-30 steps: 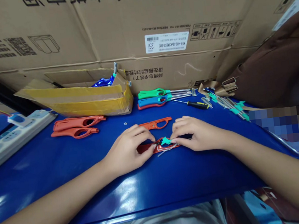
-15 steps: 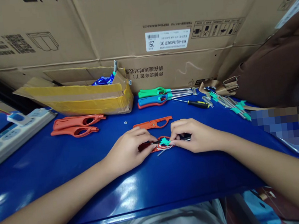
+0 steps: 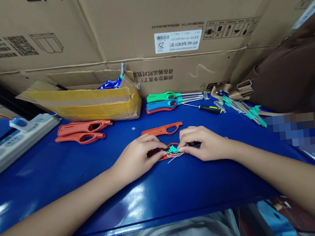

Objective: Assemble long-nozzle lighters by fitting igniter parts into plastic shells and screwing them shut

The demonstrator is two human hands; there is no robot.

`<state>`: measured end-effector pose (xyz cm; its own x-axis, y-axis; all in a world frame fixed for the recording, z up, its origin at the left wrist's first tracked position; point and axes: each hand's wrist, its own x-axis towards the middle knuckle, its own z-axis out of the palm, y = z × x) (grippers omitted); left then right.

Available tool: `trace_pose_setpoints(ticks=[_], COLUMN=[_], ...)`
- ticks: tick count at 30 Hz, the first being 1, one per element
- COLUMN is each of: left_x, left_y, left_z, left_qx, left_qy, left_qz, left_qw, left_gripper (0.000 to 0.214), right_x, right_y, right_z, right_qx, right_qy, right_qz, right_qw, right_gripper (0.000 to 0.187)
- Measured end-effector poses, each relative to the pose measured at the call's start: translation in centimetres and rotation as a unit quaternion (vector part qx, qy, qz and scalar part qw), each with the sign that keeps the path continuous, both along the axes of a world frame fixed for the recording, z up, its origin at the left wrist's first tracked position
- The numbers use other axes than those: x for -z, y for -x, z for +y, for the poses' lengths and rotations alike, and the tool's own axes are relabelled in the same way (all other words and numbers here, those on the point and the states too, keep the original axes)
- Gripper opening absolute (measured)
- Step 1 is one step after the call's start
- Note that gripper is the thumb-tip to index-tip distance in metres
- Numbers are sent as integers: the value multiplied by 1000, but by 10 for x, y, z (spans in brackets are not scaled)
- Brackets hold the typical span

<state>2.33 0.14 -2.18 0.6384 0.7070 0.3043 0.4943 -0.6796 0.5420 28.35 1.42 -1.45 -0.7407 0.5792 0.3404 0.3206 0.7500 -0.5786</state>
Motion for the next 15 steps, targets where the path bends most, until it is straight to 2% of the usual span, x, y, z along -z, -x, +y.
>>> trace_pose_setpoints(ticks=[4,15], left_x=[-1,-1], left_y=[1,1], left_z=[0,1], left_qx=[0,2], left_qy=[8,7], left_qz=[5,-3], left_qw=[1000,1000], left_gripper=[16,15], right_x=[2,3], right_y=[1,0], right_z=[1,1], right_qx=[1,14], right_qy=[-19,11], right_qz=[8,13], right_qw=[1000,1000], right_gripper=[13,14])
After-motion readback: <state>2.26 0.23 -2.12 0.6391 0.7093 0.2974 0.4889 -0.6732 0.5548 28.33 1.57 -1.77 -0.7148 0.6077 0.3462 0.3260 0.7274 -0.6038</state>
